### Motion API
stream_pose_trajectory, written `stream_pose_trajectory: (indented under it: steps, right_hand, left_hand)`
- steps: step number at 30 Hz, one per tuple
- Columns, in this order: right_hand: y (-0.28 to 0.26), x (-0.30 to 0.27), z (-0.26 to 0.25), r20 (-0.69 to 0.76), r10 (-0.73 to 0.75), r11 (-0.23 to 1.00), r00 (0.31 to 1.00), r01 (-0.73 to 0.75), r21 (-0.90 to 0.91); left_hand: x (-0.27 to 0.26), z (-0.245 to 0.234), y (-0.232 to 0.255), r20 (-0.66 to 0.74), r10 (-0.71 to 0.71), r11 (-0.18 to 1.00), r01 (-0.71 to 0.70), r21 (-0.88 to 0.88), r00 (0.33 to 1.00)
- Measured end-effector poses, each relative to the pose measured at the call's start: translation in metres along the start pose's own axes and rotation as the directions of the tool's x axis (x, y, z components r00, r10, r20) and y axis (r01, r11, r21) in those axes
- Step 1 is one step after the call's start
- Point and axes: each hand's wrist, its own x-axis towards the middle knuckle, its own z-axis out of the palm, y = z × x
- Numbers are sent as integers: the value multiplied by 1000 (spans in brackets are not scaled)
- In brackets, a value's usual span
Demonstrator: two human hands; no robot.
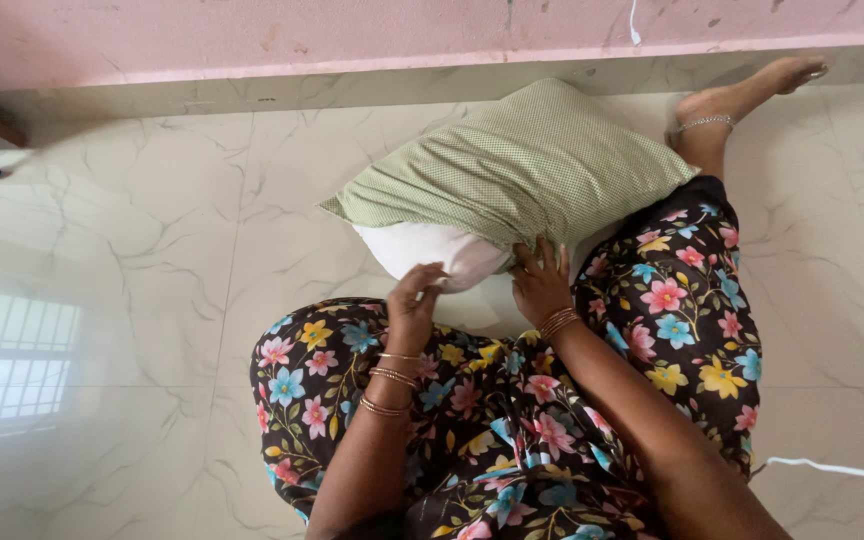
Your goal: The person removes a green checkered pillowcase from a white pillow, folds it, and places it aside. Then, the person picks up a second pillow with a peach-colored patterned case, removes the case, and places the bare pillow on the floor.
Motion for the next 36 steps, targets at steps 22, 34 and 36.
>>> stream_pose_trajectory:
  steps: [22, 34, 36]
  right_hand:
    - [42, -1, 18, -29, 209, 963, 978, -200, 180]
    - [44, 4, 14, 208, 447, 772, 870, -492, 403]
    - [53, 1, 22, 329, 468, 718, 820, -570, 399]
  left_hand:
    - [-43, 65, -48, 472, -225, 949, 82, 305, 853]
    - [14, 24, -181, -61, -948, 269, 680, -682, 313]
    - [35, 13, -160, -98, -927, 331, 666, -669, 362]
